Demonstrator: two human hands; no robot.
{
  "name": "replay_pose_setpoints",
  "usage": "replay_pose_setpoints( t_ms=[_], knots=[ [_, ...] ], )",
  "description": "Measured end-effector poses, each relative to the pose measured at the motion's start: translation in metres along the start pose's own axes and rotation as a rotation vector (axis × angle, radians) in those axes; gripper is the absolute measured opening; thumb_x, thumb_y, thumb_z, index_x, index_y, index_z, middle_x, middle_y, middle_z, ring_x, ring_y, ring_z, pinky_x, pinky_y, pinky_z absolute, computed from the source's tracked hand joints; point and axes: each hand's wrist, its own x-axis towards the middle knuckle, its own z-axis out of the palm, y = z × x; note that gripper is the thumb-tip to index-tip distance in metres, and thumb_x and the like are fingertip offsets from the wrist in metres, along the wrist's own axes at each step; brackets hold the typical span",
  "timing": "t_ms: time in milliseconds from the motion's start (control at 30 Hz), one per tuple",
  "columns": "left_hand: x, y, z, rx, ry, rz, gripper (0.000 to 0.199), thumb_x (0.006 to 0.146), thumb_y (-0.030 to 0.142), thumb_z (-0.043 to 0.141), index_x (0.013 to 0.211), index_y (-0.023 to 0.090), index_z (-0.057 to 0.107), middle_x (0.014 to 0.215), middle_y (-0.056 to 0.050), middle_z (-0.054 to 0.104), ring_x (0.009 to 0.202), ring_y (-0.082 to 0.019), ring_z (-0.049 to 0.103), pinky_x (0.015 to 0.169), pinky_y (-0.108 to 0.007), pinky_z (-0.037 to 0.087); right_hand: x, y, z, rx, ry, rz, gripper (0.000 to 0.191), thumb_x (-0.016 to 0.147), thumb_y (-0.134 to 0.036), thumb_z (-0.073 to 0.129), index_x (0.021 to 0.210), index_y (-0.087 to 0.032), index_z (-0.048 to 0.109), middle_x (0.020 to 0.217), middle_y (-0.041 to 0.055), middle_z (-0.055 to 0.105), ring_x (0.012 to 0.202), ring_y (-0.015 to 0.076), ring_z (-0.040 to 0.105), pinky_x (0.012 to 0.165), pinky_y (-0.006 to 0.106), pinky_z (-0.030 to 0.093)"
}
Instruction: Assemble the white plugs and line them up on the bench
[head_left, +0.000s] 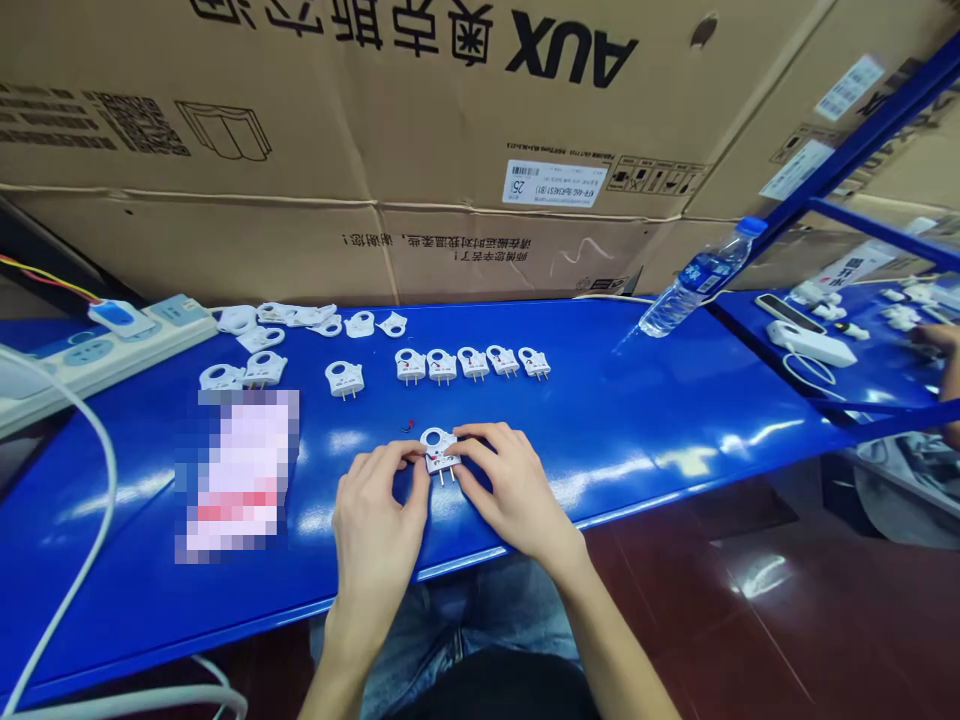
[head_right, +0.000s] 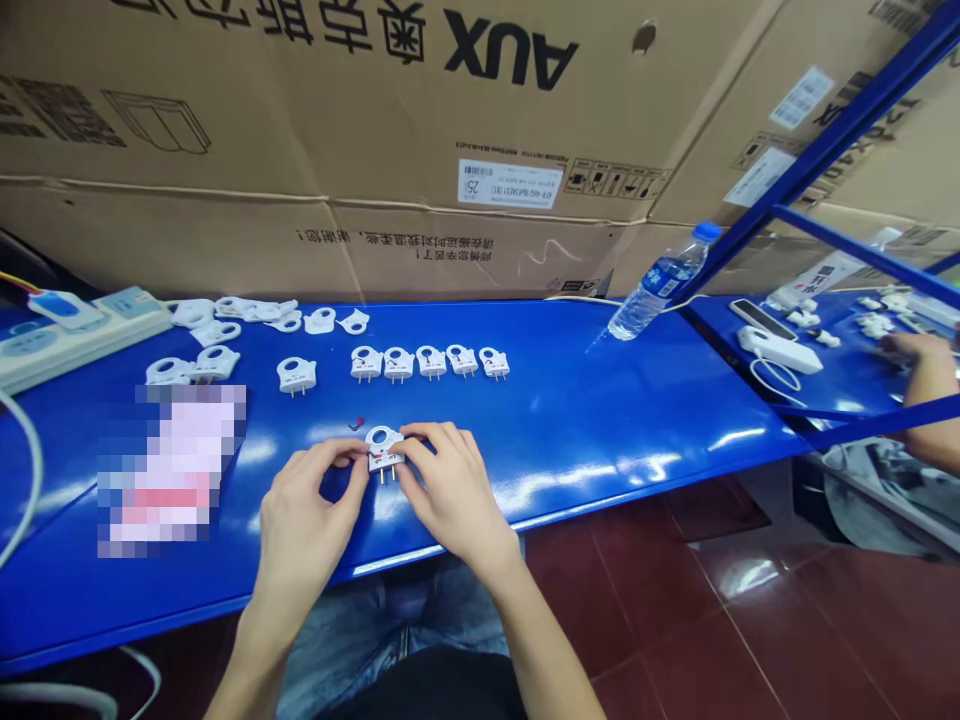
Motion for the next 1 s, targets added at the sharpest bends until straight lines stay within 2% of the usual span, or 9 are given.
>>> replay_pose_setpoints(
  t_ms=[233, 433, 733, 1000],
  knots=[
    [0.0005, 0.0003, -0.0005, -0.02, 0.047, 0.018, 0.016, 0.099, 0.032, 0.055, 0.098, 0.025, 0.069, 0.094, -0.003, 0.076, 0.09, -0.024, 0.067, 0.086, -0.04, 0.05, 0.0001, -0.0006, -0.0003, 0.008, -0.007, 0.009, 0.023, 0.105, -0.023, 0.058, 0.123, -0.028, 0.07, 0.136, 0.006, 0.068, 0.124, 0.0258, 0.062, 0.101, 0.045, 0.05],
    [0.0008, -0.0016, 0.0009, 0.011, 0.026, 0.1, 0.019, 0.103, 0.031, 0.053, 0.098, 0.025, 0.07, 0.098, -0.003, 0.077, 0.091, -0.024, 0.066, 0.086, -0.04, 0.049, 0.0, -0.0001, -0.0007, 0.004, -0.019, 0.009, 0.024, 0.106, -0.022, 0.058, 0.126, -0.028, 0.069, 0.137, 0.006, 0.067, 0.125, 0.0244, 0.061, 0.102, 0.043, 0.048],
    [-0.001, -0.0045, 0.0016, 0.056, 0.011, 0.14, 0.019, 0.105, 0.031, 0.052, 0.105, 0.025, 0.07, 0.101, -0.003, 0.076, 0.094, -0.026, 0.066, 0.088, -0.041, 0.047, -0.0003, 0.0003, -0.0005, 0.012, -0.026, 0.015, 0.024, 0.106, -0.023, 0.057, 0.127, -0.029, 0.069, 0.138, 0.0055, 0.067, 0.126, 0.0243, 0.06, 0.103, 0.044, 0.047],
    [0.0001, -0.0013, 0.0006, 0.055, -0.012, 0.11, 0.024, 0.105, 0.03, 0.047, 0.105, 0.025, 0.07, 0.104, -0.005, 0.076, 0.097, -0.027, 0.066, 0.091, -0.043, 0.048, 0.0004, -0.0007, -0.001, 0.018, -0.022, 0.023, 0.023, 0.106, -0.023, 0.057, 0.126, -0.029, 0.068, 0.137, 0.0058, 0.067, 0.125, 0.0241, 0.061, 0.102, 0.043, 0.047]
  ],
)
